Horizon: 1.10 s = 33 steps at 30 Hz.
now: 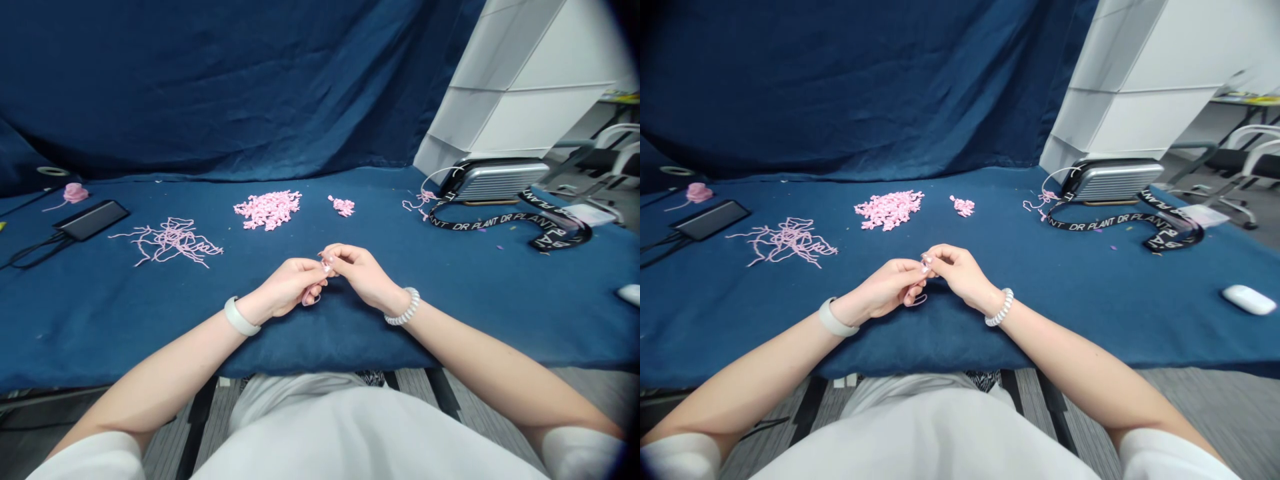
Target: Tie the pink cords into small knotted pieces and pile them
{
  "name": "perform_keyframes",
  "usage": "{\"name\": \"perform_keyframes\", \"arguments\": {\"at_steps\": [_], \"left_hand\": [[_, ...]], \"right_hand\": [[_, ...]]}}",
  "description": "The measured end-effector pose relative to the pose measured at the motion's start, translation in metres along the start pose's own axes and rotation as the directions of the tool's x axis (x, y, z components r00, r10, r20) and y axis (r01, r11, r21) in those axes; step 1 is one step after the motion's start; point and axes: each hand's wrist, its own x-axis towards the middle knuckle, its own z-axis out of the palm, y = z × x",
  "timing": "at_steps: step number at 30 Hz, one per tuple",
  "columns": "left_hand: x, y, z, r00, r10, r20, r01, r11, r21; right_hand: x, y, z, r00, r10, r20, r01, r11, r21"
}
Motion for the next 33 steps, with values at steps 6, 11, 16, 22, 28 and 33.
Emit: {"name": "perform_keyframes", "arguments": {"at_steps": [6,11,16,22,28,33], "left_hand": [[-0.001,0.002,0.001,0.999,0.0,0.048,-0.002,0.999,0.044],[-0.001,0.003,0.0,0.997,-0.01,0.071,0.004,0.997,0.083],[-0.001,0.003,0.0,0.999,-0.01,0.048,0.007,0.998,0.058],[-0.003,0.007,-0.001,0.997,-0.006,0.074,0.003,0.999,0.04],[-0.005,0.013,-0.002,0.994,-0.041,0.106,0.033,0.997,0.068],[-0.004,0.011,-0.002,0.994,-0.054,0.092,0.046,0.995,0.088]], "right_hand": [[-0.002,0.001,0.002,0.998,0.015,0.056,-0.017,0.999,0.027],[-0.002,0.002,0.002,0.995,0.028,0.091,-0.036,0.996,0.085],[-0.001,0.005,-0.001,0.985,0.064,0.161,-0.087,0.986,0.145],[0.002,0.004,-0.011,0.932,0.041,0.359,-0.102,0.983,0.152],[-0.001,-0.004,-0.009,0.907,0.098,0.41,-0.206,0.951,0.229],[-0.003,-0.002,-0.005,0.941,0.128,0.314,-0.227,0.926,0.302]]}}
